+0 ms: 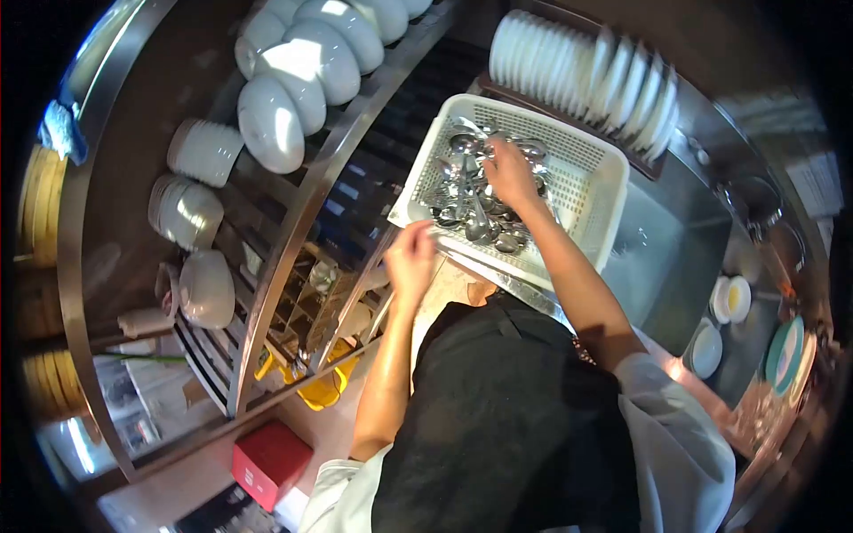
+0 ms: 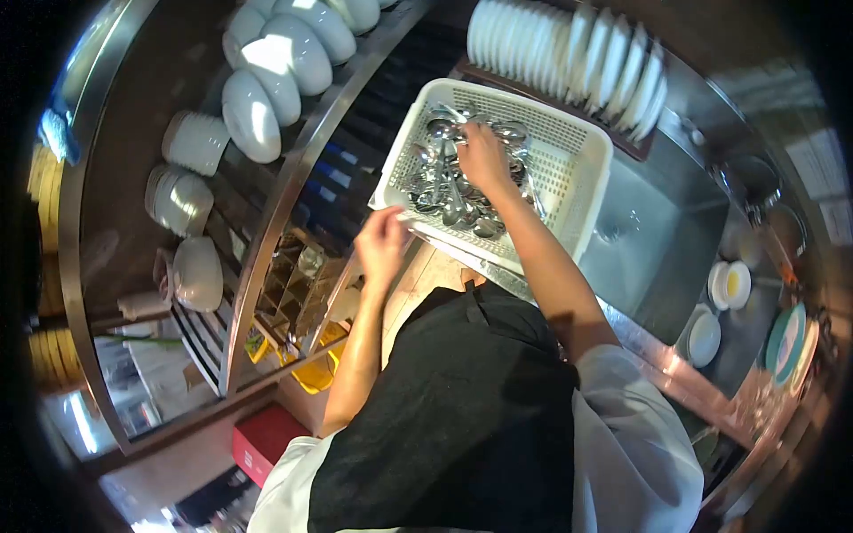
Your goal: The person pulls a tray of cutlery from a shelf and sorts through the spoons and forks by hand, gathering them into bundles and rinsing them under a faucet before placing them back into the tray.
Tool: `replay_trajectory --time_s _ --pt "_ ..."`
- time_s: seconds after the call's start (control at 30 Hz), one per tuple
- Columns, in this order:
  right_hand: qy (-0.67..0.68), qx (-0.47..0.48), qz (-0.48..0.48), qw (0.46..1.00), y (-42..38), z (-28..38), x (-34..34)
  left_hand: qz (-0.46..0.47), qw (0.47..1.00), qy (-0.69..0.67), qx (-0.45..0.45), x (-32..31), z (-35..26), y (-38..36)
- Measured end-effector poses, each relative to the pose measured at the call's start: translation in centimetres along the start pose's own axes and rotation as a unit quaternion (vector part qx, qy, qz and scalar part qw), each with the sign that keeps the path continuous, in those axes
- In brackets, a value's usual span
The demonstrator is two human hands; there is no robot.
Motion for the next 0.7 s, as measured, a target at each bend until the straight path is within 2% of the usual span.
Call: replay_trajectory --time_s 0.03,0.07,0.1,0.13,0.2,0.23,0.3,0.37,0.4,0.47,0.53,0.6,0.67,0.7 --pt "-0.013 0.042 -0.034 0.998 2.5 0.6 -1.2 0.014 0.998 0.013 -0.066 -1.0 -3.8 0.4" --pt "-0.045 0.055 -0.024 0.997 4.3 1.2 -2.1 0.004 0.992 0.022 -0.123 -1.9 -5.6 0.6" --pt "-0.088 0.068 0.011 0.994 5.9 0.7 -3.6 0.001 0.991 0.040 -0.128 -2.0 -7.5 0.9" --pt "-0.082 0.068 0.026 0.994 7.2 0.1 -4.5 0.014 0.997 0.021 -0.079 -2.2 -7.7 1.2" --pt "-0.143 0.150 0.100 0.973 8.4 0.6 -6.1 -0.029 0.999 0.025 -0.039 -1.6 -6.6 1.5" --pt "-0.142 0.148 0.107 0.973 7.9 1.7 -5.3 -0.048 0.997 0.039 -0.038 -1.0 -5.8 1.7" --pt "0.008 0.289 0.087 0.953 4.3 8.5 -1.7 -0.079 0.996 0.027 -0.030 0.7 -6.3 2.2" --pt "0.051 0.365 0.097 0.925 0.2 12.7 -0.6 -0.103 0.994 0.016 -0.034 2.2 -7.4 3.0" --pt "0.053 0.394 0.113 0.910 -2.2 14.4 -0.7 -0.081 0.996 -0.010 -0.040 2.3 -7.6 3.5" --pt "0.091 0.364 0.153 0.914 -6.7 15.9 -1.6 -0.061 0.996 -0.048 -0.053 2.6 -7.1 3.6" --pt "0.202 0.303 0.178 0.914 -8.1 15.4 -1.5 0.049 0.995 0.040 -0.078 2.1 -3.3 2.4" --pt "0.188 0.177 0.124 0.958 -8.6 12.1 -0.4 -0.009 0.997 0.051 -0.052 3.4 1.4 -0.3" --pt "0.031 0.142 0.144 0.979 -9.6 7.8 0.6 -0.052 0.982 -0.142 0.109 5.9 5.4 -4.0" --pt "-0.018 0.138 0.157 0.978 -10.7 5.5 0.7 -0.101 0.971 -0.160 0.144 7.2 8.4 -6.3"
Point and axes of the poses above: each hand's wrist, its own y-axis towards the middle knuckle, its own x-axis out of the back of the hand, z = x × y, the point moved 7 cm from there along y, towards the middle knuckle, and after that the axes turned 12 degrees about y, right-handed, at the moved point
